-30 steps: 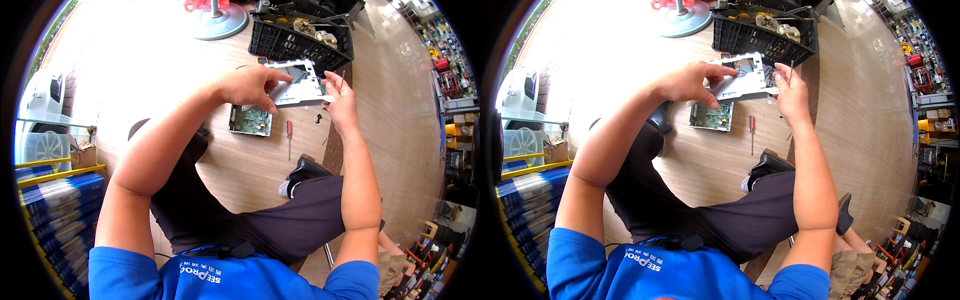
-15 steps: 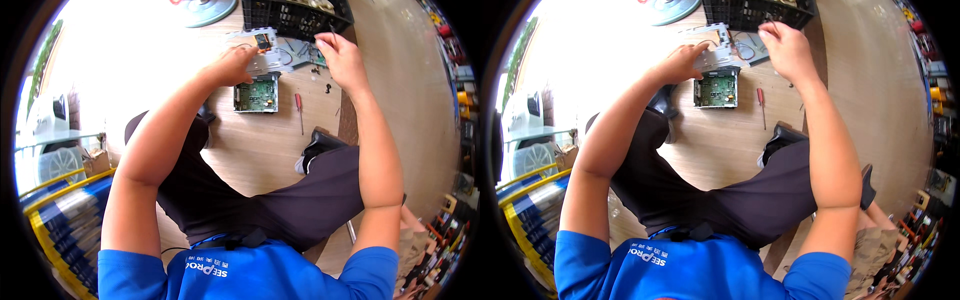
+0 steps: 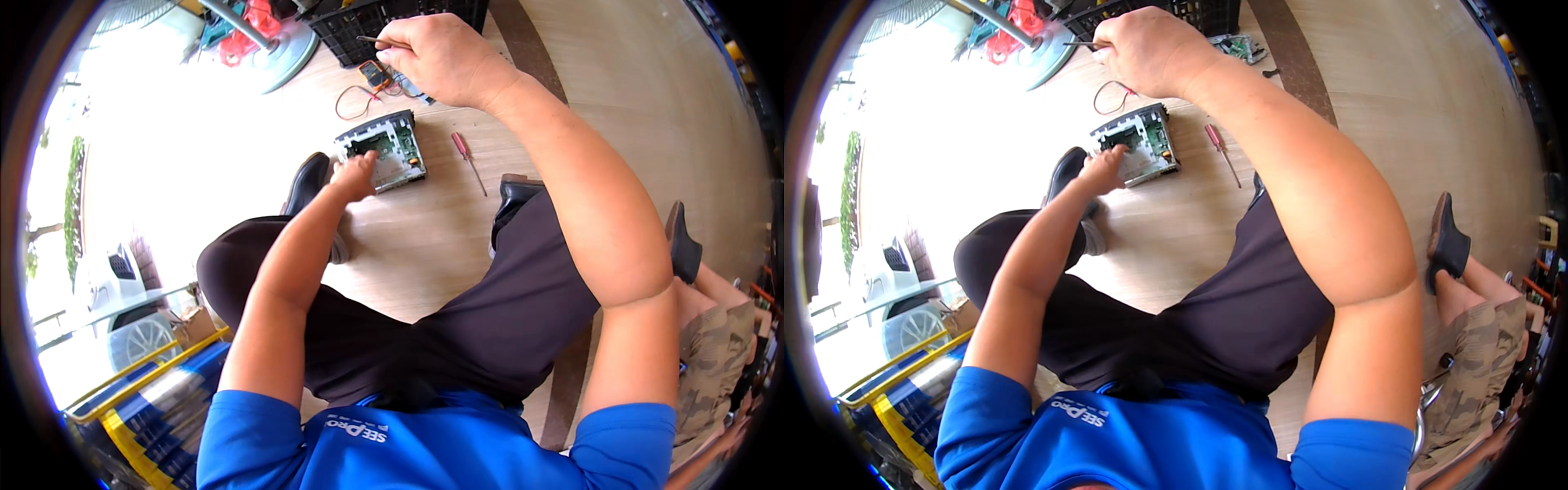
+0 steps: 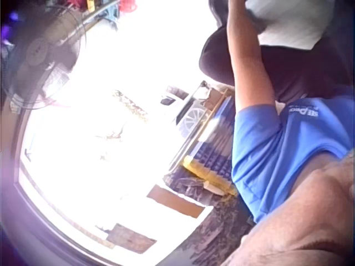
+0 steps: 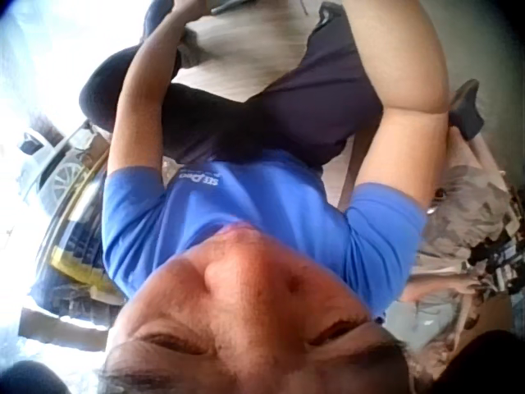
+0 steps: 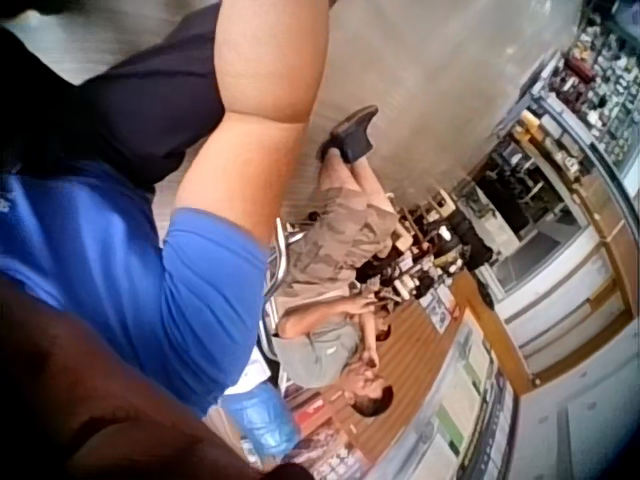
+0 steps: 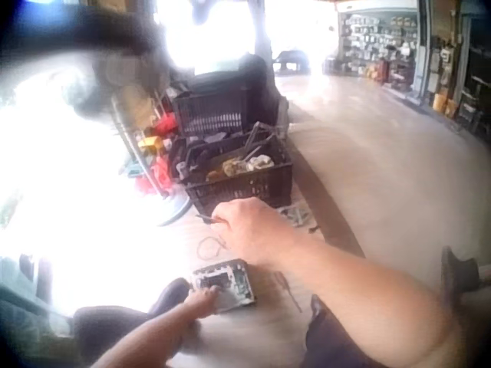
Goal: The person disassembles an electronic device by hand on the floor, removing internal components and screws. The person holds and looks at a metal plate before placing it back onto the main housing.
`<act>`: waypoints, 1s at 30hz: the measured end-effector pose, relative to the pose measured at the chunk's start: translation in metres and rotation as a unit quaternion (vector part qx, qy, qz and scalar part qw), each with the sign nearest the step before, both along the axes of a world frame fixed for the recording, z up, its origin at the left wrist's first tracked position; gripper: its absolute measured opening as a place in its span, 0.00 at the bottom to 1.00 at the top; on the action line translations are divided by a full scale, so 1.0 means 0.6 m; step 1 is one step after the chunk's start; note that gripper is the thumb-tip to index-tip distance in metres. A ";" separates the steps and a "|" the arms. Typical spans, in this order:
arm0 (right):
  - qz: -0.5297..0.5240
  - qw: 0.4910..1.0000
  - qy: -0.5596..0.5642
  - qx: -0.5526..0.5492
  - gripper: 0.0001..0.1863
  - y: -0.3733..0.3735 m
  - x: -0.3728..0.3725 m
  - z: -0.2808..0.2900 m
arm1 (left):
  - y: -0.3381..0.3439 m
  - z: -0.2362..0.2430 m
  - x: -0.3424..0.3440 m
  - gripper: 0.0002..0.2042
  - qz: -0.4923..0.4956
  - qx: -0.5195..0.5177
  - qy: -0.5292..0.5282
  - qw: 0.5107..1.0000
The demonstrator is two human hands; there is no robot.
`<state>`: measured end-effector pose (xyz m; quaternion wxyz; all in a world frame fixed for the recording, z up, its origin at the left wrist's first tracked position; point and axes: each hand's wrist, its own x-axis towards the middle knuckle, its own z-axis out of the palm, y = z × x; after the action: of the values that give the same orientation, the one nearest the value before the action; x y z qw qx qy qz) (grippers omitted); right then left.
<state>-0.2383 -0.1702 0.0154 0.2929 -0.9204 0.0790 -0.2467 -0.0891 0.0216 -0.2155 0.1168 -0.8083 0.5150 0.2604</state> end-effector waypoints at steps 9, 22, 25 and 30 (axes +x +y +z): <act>-0.026 0.997 0.064 -0.027 0.11 -0.023 -0.023 -0.039 | -0.010 -0.060 0.005 0.39 -0.014 -0.015 0.051 0.999; -0.015 0.997 0.064 -0.029 0.09 -0.020 -0.029 -0.043 | -0.035 -0.111 0.010 0.41 0.003 -0.008 0.050 0.999; -0.017 0.997 0.060 -0.036 0.09 -0.025 -0.028 -0.043 | -0.035 -0.113 0.009 0.42 0.004 -0.015 0.048 0.999; -0.016 0.997 0.060 -0.043 0.10 -0.024 -0.028 -0.043 | -0.036 -0.116 0.011 0.42 -0.001 -0.020 0.051 0.998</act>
<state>-0.2550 -0.1849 -0.0103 0.2442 -0.9438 0.1005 -0.1986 -0.0828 -0.0003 -0.2853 0.0747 -0.7954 0.5264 0.2910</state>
